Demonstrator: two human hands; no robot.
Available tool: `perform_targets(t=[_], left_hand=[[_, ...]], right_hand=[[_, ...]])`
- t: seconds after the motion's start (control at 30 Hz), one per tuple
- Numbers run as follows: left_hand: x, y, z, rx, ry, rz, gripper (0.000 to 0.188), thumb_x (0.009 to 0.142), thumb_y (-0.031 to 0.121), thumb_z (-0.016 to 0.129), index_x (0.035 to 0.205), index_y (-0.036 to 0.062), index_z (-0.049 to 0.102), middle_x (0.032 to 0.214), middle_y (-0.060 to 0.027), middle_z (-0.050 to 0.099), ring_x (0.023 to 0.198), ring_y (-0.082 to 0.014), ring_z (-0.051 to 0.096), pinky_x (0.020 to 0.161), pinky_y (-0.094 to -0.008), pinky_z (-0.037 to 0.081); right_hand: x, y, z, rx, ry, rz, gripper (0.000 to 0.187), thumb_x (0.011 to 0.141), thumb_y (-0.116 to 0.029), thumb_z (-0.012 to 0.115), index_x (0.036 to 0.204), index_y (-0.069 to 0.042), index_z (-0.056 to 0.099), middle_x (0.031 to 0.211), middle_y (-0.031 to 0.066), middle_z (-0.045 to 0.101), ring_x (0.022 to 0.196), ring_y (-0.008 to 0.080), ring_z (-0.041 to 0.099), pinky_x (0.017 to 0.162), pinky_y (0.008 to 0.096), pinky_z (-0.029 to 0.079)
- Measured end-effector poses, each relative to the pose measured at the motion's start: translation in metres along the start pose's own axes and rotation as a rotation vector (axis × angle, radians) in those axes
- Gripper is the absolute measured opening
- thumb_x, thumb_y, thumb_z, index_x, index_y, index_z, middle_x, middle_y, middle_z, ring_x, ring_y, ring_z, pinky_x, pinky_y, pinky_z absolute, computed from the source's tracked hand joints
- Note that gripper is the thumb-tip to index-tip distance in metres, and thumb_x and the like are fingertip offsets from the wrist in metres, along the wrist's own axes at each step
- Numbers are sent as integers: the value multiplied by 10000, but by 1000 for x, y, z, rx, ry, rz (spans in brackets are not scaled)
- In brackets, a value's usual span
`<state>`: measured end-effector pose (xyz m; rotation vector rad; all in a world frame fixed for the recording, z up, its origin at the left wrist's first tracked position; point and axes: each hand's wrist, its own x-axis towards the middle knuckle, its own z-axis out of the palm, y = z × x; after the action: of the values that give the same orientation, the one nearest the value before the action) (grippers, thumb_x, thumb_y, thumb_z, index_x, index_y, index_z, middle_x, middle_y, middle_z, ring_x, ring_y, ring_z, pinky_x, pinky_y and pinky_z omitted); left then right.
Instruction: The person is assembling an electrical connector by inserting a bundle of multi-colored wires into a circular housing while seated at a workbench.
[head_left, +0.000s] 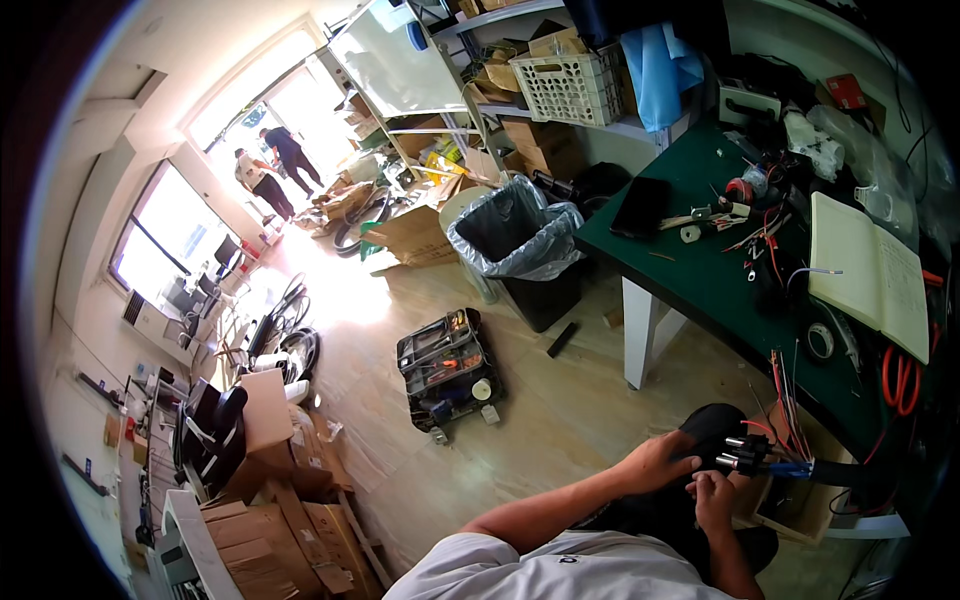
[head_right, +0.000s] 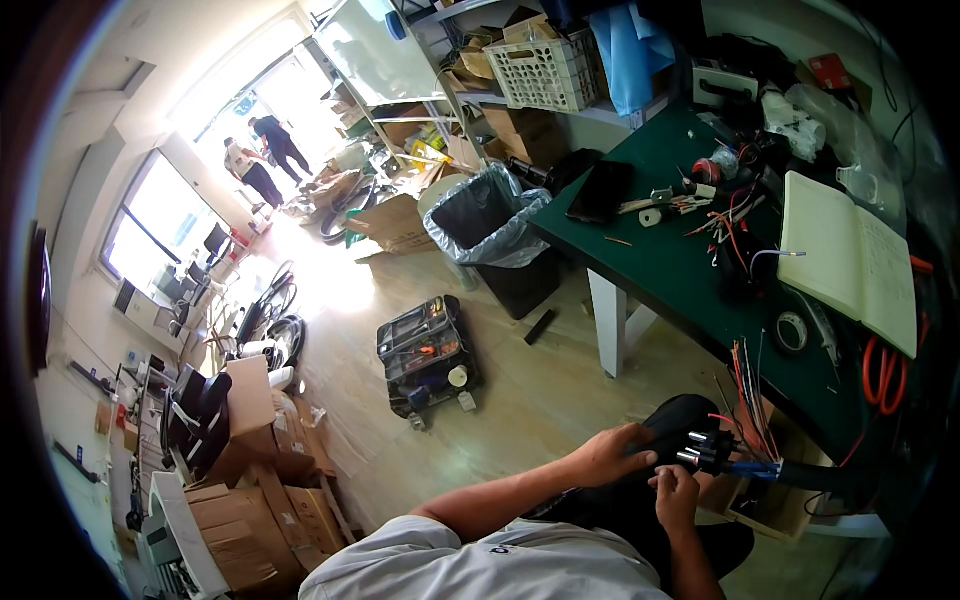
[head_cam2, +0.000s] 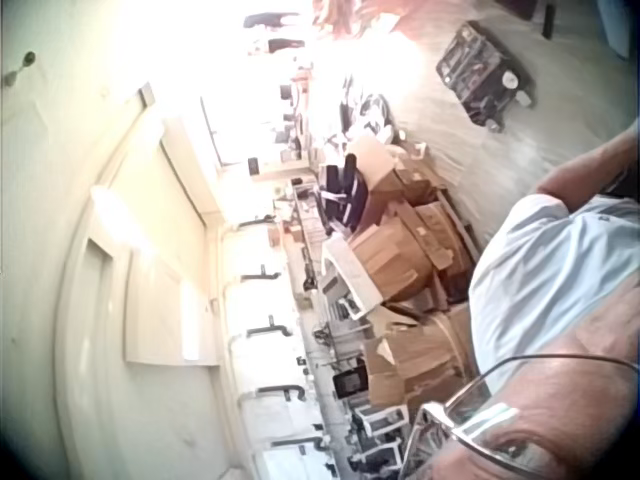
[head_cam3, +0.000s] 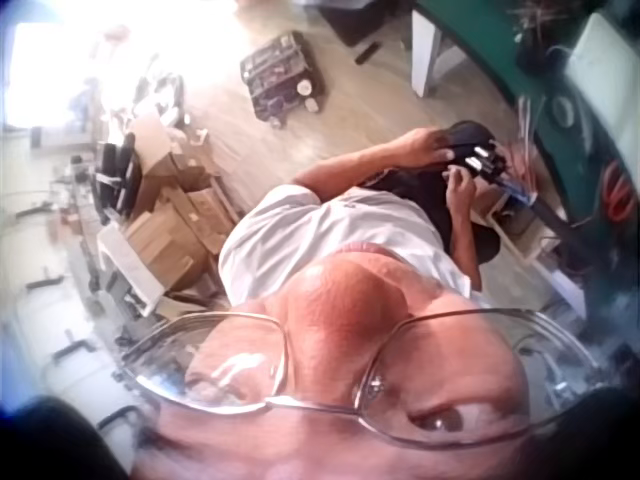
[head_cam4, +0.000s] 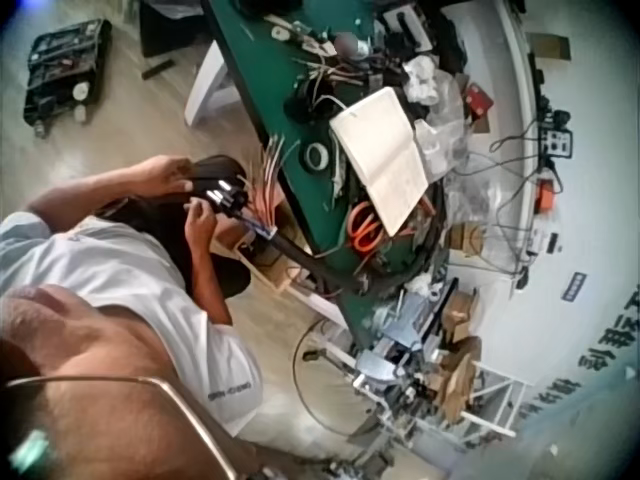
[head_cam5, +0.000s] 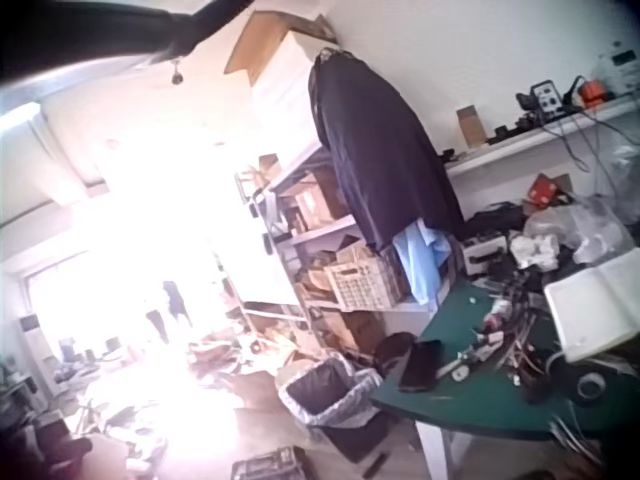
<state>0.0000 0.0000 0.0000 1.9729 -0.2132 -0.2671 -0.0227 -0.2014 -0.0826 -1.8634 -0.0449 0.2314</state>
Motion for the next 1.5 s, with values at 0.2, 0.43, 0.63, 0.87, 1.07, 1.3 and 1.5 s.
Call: perform_targets(t=[0.2, 0.43, 0.63, 0.87, 1.07, 1.3, 1.5], left_hand=[[-6, -1, 0, 9, -5, 2, 466, 873, 333, 622, 1161, -25, 545, 1087, -217, 621, 1044, -347, 593, 900, -386, 458], [-6, 2, -4, 11, -9, 7, 450, 869, 318, 626, 1155, -20, 547, 1066, -212, 627, 1029, -347, 598, 889, -390, 463], [6, 7, 3, 17, -37, 15, 443, 876, 322, 629, 1163, -5, 548, 1086, -213, 626, 1044, -339, 602, 886, -393, 469], [23, 2, 22, -98, -72, -5, 517, 895, 313, 636, 1255, -22, 476, 1198, -171, 580, 1109, -266, 573, 931, -368, 457], [14, 15, 47, -179, -161, -23, 734, 851, 383, 681, 1356, -16, 328, 1329, -207, 442, 1158, -285, 521, 930, -388, 465], [40, 22, 53, -219, -174, -18, 847, 763, 208, 781, 1395, -6, 259, 1356, -222, 422, 1157, -277, 518, 951, -391, 455], [59, 18, 55, -416, -331, -35, 819, 773, 160, 776, 1403, -2, 278, 1336, -141, 421, 1149, -201, 490, 939, -330, 430]], right_hand=[[-5, 4, 5, 33, 1, 4, 188, 939, -122, 507, 877, 19, 615, 706, 91, 649, 640, 156, 622, 604, 278, 493], [-5, 1, 7, 22, 0, -1, 181, 935, -121, 513, 882, 17, 617, 701, 91, 652, 636, 155, 625, 604, 275, 494], [1, 2, -3, -25, 47, -64, 173, 930, -130, 531, 884, 8, 625, 701, 101, 665, 641, 164, 644, 613, 286, 509], [-6, -16, -29, 107, 171, -81, 180, 939, -141, 536, 936, 21, 616, 748, 100, 667, 693, 157, 661, 623, 259, 500], [-62, 0, -48, 100, 337, 97, 156, 941, -98, 524, 932, 29, 613, 754, 80, 653, 704, 128, 664, 608, 235, 492], [-54, -23, -57, 376, 485, -21, 156, 959, -93, 511, 973, 33, 600, 815, 64, 647, 761, 107, 642, 653, 219, 494], [-54, -46, -75, 487, 519, -61, 156, 963, -79, 496, 1010, 35, 592, 835, 72, 654, 770, 112, 639, 719, 230, 515]])
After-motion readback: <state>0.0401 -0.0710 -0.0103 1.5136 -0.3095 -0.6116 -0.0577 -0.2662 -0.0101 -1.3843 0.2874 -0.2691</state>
